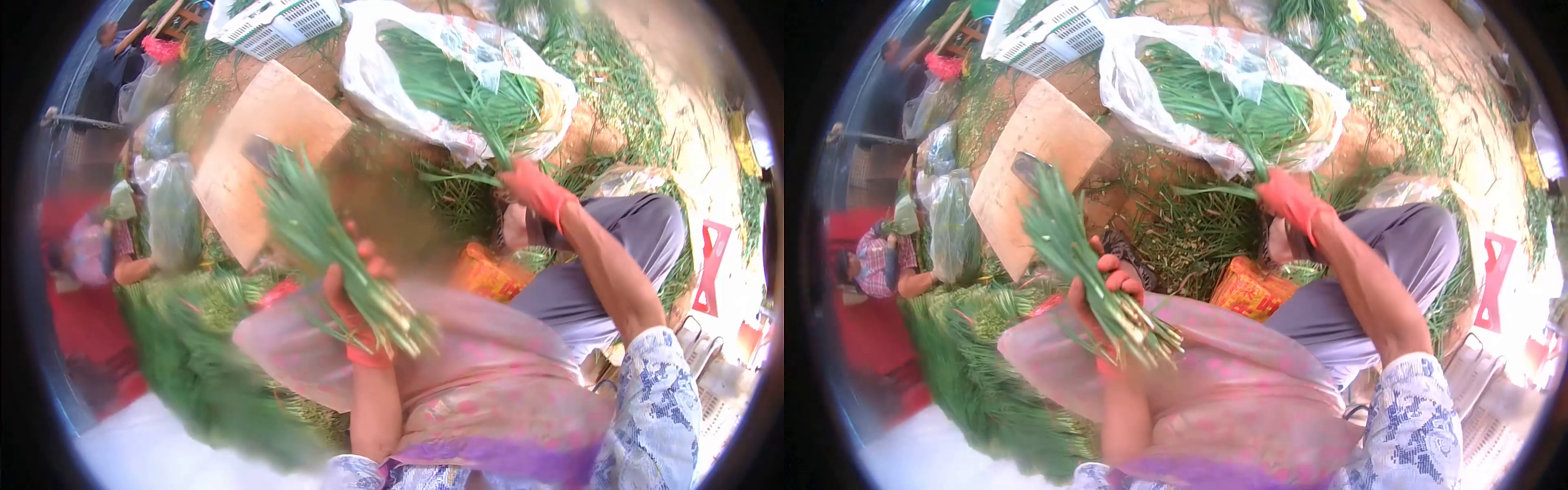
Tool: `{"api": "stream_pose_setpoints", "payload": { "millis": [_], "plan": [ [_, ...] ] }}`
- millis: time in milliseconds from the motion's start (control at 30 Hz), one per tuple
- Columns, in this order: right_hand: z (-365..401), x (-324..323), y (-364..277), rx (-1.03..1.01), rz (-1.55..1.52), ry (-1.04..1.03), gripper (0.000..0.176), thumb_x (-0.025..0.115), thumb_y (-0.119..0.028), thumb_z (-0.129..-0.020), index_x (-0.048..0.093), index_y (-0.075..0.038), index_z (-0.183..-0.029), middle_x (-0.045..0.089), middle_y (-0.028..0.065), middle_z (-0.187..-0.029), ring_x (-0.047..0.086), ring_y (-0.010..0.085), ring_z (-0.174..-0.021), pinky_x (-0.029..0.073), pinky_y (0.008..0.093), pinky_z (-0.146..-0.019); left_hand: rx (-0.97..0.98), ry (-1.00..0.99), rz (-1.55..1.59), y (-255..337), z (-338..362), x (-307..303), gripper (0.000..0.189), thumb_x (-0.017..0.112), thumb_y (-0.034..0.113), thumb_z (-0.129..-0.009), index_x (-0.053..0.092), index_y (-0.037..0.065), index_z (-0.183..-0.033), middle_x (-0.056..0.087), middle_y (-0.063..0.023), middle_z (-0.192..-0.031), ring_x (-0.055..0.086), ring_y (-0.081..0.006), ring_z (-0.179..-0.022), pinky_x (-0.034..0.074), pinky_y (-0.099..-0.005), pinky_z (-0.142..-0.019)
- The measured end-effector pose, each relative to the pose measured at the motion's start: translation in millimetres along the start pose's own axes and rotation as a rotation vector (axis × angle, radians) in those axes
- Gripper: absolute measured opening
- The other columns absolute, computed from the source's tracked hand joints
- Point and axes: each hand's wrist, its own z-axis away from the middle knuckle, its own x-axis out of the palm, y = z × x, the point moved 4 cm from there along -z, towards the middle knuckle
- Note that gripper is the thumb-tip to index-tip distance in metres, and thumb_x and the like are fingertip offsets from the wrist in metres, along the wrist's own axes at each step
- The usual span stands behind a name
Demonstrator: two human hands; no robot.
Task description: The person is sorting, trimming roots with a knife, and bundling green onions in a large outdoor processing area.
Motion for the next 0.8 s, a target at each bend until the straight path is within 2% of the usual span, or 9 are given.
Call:
{"api": "stream_pose_setpoints", "payload": {
  "millis": [33,67,200,333,400,500,600,733,800],
  "plan": [
    [15,4,-14,0.008,-0.074,-0.003,0.029,0.061,-0.025,-0.096,0.064,0.000,-0.110,0.064,0.0042,-0.078,0.055,0.0163,-0.060,0.046,0.0344,-0.054,-0.001,0.055,0.015,0,-4,-12,0.060,0.062,0.025,-0.098,0.040,0.009,-0.151,0.060,-0.0097,-0.120,0.066,-0.0188,-0.096,0.056,-0.0400,-0.089],
    [9,9,-8,-0.197,-0.095,0.236,0.029,0.063,-0.027,-0.096,0.065,-0.003,-0.112,0.064,0.0039,-0.077,0.056,0.0154,-0.061,0.047,0.0339,-0.055,-0.010,0.120,0.032,-2,-4,-20,0.060,0.063,0.025,-0.097,0.041,0.009,-0.151,0.059,-0.0107,-0.122,0.066,-0.0206,-0.096,0.057,-0.0420,-0.091],
    [45,8,-80,-0.171,-0.412,0.162,0.027,0.060,-0.024,-0.099,0.063,-0.004,-0.116,0.065,0.0039,-0.078,0.059,0.0127,-0.057,0.049,0.0286,-0.056,-0.038,0.192,-0.093,-10,6,-31,0.057,0.062,0.027,-0.098,0.044,0.006,-0.148,0.063,-0.0133,-0.118,0.068,-0.0247,-0.094,0.061,-0.0428,-0.087],
    [57,64,-70,0.169,-1.412,-0.462,0.021,0.051,-0.021,-0.104,0.059,-0.006,-0.117,0.062,0.0023,-0.079,0.047,0.0108,-0.047,0.041,0.0265,-0.044,-0.018,0.202,-0.167,-9,13,-23,0.056,0.063,0.028,-0.097,0.046,0.006,-0.146,0.065,-0.0146,-0.117,0.071,-0.0228,-0.090,0.064,-0.0393,-0.082],
    [109,77,-87,0.047,-1.283,-0.474,0.025,0.051,-0.021,-0.104,0.057,-0.006,-0.123,0.062,0.0014,-0.082,0.044,0.0103,-0.047,0.039,0.0251,-0.045,-0.034,0.278,-0.172,-10,13,-22,0.055,0.065,0.028,-0.097,0.049,0.006,-0.144,0.068,-0.0151,-0.116,0.073,-0.0220,-0.087,0.064,-0.0378,-0.082],
    [152,93,-86,0.120,-1.212,-0.426,0.032,0.057,-0.024,-0.103,0.058,-0.003,-0.128,0.065,0.0029,-0.084,0.053,0.0114,-0.056,0.045,0.0266,-0.051,-0.077,0.313,-0.164,-10,14,-28,0.055,0.067,0.028,-0.096,0.049,0.006,-0.143,0.068,-0.0141,-0.114,0.073,-0.0204,-0.085,0.064,-0.0360,-0.079],
    [191,85,-89,0.033,-1.003,-0.353,0.030,0.060,-0.025,-0.102,0.063,-0.002,-0.122,0.068,0.0047,-0.085,0.056,0.0121,-0.057,0.047,0.0268,-0.052,-0.053,0.290,-0.174,-10,21,-20,0.057,0.067,0.029,-0.095,0.048,0.006,-0.144,0.067,-0.0120,-0.111,0.071,-0.0186,-0.084,0.063,-0.0340,-0.076],
    [198,40,-85,-0.024,-0.823,-0.235,0.029,0.062,-0.028,-0.103,0.069,-0.002,-0.114,0.072,0.0099,-0.079,0.051,0.0115,-0.045,0.037,0.0251,-0.041,-0.035,0.211,-0.241,-9,23,-11,0.059,0.064,0.034,-0.096,0.047,0.005,-0.145,0.064,-0.0095,-0.108,0.066,-0.0165,-0.083,0.058,-0.0338,-0.074],
    [203,-1,-97,-0.128,-0.561,-0.058,0.032,0.058,-0.030,-0.104,0.063,-0.003,-0.122,0.074,0.0109,-0.081,0.048,0.0092,-0.042,0.033,0.0239,-0.038,-0.041,0.138,-0.242,-6,19,-19,0.060,0.062,0.032,-0.098,0.043,0.004,-0.147,0.063,-0.0094,-0.107,0.064,-0.0176,-0.081,0.057,-0.0345,-0.073]
  ]
}}
